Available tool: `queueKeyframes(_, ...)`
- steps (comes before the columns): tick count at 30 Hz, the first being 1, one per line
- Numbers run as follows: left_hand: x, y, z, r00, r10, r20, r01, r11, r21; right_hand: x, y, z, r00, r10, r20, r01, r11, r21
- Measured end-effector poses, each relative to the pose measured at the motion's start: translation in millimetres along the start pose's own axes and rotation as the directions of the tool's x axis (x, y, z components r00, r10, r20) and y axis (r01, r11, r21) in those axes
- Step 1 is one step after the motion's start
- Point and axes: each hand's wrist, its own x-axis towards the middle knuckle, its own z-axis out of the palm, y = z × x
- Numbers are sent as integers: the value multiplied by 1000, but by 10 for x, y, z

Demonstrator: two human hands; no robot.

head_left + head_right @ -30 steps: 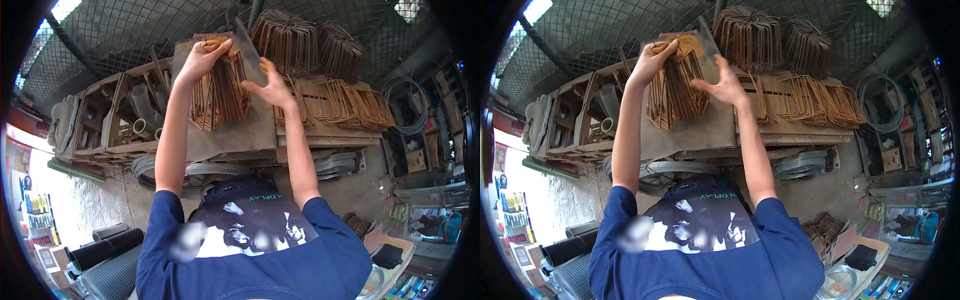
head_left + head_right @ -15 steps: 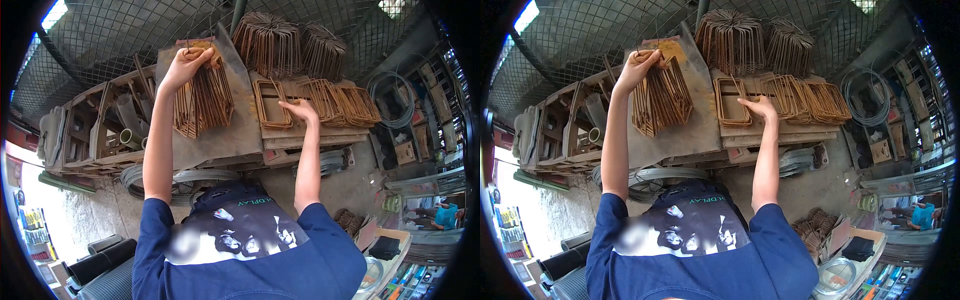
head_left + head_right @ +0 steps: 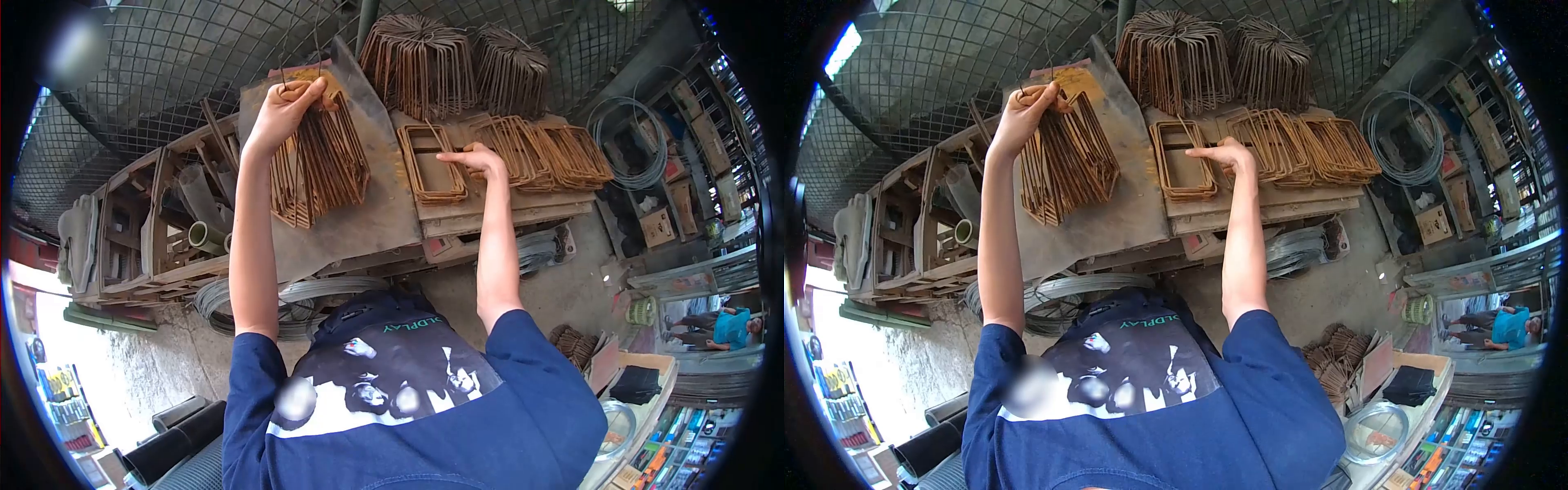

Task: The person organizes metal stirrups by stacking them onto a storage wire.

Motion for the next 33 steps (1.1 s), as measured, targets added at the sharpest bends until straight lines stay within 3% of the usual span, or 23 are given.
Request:
queueKeyframes(2,9,-22,1,1000,13,-28,-14,1000,-19,5,13,14,999,-16,-32,18,997,76)
queueKeyframes(6,26,-25,-24,1000,11,8,-11,1000,11,2,-17,19,998,-50,-27,50,998,26)
queueKeyframes(12,6,28,4,1000,-25,2,25,999,-21,-11,-92,-44,967,-14,256,14,1000,2)
queueKeyframes(14,7,6,15,1000,-20,-7,19,999,-32,121,41,54,979,-129,157,80,956,282)
queueKeyframes(16,28,-5,9,1000,-10,-16,10,999,-45,7,21,84,980,-129,152,83,958,276)
queueKeyframes(18,34,-12,3,1000,11,-8,-11,1000,2,-80,39,105,964,-261,44,217,877,428)
queueKeyframes(19,39,-12,1,1000,10,-7,-10,1000,1,-65,55,99,965,-259,45,215,878,428)
queueKeyframes(21,37,-6,6,1000,-20,-6,20,1000,-12,11,121,76,977,-192,94,89,765,638)
queueKeyframes(24,25,22,17,1000,-20,-10,20,999,-25,160,178,53,986,-133,98,61,844,532)
queueKeyframes(31,15,6,26,998,-34,-44,35,999,9,67,188,68,988,-134,80,59,797,601)
queueKeyframes(33,20,7,25,999,-18,-50,20,999,36,-11,199,36,986,-139,88,23,649,761)
